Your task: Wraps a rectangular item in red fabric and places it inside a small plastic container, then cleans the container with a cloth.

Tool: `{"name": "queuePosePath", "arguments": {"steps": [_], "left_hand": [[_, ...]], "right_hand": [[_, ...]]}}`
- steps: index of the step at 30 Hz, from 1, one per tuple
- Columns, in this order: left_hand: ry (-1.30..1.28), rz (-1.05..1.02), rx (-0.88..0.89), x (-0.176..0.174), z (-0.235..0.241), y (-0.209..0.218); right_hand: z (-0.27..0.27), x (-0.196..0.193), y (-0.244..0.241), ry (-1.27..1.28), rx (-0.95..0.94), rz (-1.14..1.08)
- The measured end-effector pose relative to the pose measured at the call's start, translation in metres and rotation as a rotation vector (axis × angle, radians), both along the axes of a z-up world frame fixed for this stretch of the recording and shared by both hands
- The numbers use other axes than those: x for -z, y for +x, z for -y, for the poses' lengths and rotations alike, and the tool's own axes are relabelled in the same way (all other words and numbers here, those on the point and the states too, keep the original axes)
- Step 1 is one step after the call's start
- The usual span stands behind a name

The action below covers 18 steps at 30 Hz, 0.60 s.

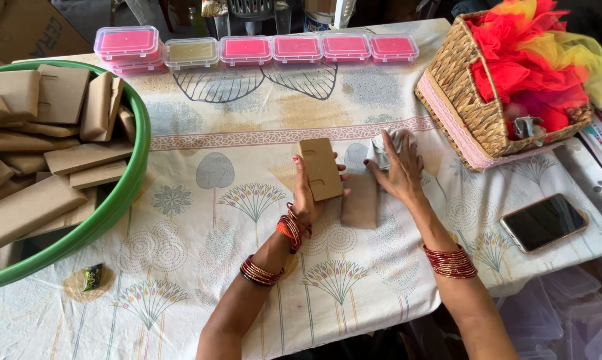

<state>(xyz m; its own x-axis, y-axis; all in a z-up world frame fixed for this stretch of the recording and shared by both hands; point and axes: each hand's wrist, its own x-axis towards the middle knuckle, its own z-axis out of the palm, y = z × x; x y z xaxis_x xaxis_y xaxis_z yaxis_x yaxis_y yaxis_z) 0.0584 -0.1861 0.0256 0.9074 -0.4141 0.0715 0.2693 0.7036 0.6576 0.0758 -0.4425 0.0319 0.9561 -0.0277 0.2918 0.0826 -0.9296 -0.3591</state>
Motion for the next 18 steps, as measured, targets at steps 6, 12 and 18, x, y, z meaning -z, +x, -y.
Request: {"name": "queuePosePath", "arguments": {"steps": [6,12,18], "left_hand": [[-0.007,-0.063,0.058,-0.002,0.000,0.001],[0.001,-0.096,0.059,0.002,-0.001,0.001],[0.037,-0.230,-0.104,0.026,0.002,0.022]], "right_hand": [[0.008,0.019,0.013,-0.200,0.041,0.009],[0.035,0.026,0.047,0.190,-0.102,0.319],[-0.121,-0.079,-0.040,0.583,-0.271,-0.063]]}}
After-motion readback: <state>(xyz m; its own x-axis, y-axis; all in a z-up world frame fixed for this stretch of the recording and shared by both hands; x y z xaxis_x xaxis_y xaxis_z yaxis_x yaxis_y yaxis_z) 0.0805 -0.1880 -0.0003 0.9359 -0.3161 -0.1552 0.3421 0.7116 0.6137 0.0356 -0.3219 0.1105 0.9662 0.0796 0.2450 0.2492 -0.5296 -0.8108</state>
